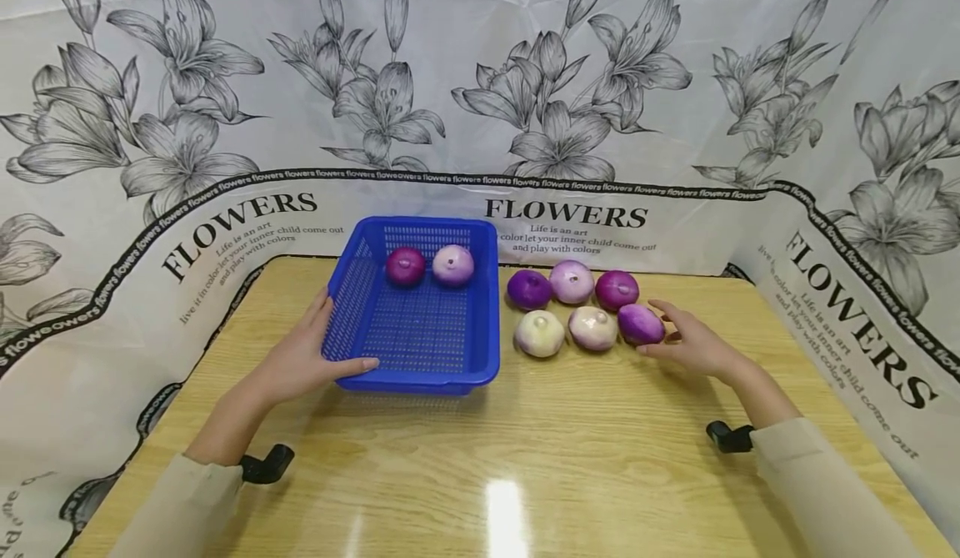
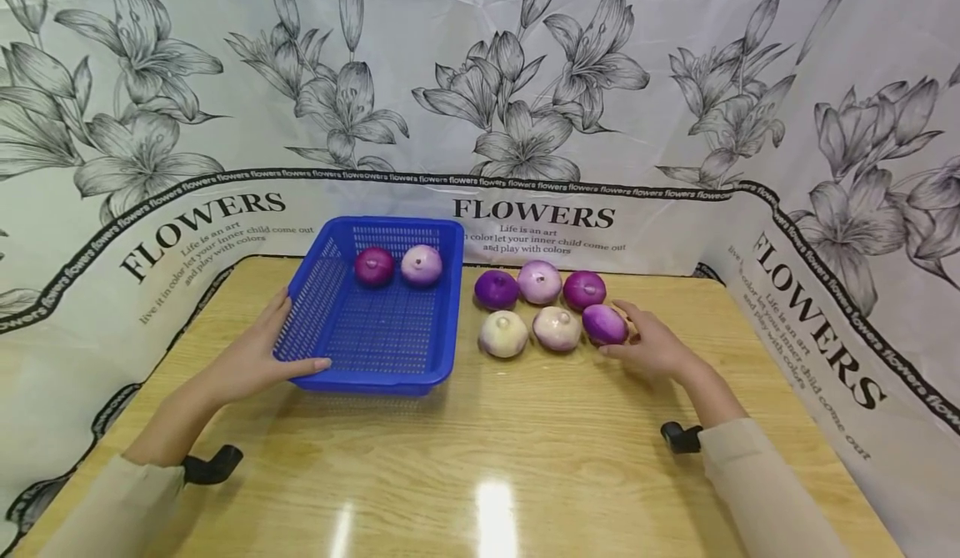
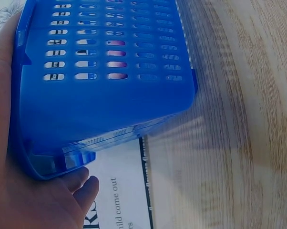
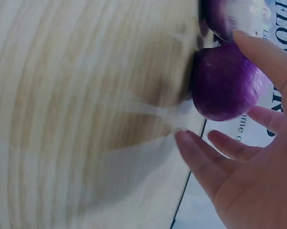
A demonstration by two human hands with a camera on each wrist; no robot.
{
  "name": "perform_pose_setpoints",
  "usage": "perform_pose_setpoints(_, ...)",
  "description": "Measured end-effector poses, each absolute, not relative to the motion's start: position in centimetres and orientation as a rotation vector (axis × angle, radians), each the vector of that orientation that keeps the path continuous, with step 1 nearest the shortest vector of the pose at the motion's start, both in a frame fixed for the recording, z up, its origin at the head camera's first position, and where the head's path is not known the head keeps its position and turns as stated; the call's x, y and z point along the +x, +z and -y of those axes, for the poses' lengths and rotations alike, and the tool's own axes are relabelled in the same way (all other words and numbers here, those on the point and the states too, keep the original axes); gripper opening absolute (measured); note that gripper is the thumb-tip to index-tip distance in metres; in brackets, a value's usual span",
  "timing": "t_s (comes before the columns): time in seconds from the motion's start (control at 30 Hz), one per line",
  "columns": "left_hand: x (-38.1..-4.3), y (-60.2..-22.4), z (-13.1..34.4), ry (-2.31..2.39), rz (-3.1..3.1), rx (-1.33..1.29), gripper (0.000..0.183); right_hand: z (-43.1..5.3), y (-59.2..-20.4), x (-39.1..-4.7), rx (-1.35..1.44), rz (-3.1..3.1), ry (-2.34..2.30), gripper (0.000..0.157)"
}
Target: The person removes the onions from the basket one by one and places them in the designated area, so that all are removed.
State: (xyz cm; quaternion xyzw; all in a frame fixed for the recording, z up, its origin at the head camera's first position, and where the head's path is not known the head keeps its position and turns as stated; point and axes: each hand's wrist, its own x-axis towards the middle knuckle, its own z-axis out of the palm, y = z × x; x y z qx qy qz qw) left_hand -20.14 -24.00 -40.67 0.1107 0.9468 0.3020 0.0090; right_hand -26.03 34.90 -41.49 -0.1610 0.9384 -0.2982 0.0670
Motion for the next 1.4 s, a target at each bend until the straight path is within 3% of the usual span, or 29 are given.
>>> perform_pose_setpoints(0.6, -20.3, -40.7, 23.9, 0.962, -2.967, 0.360, 0.135, -33.0, -37.7, -25.0, -0.561, -2.952, -0.680, 0.089)
perform_pose_setpoints(1.4, -20.2, -40.6, 24.0, 0.967, -2.963, 0.354, 0.134, -21.7, -33.9, -26.2, -0.922, -2.981, -0.846, 0.067)
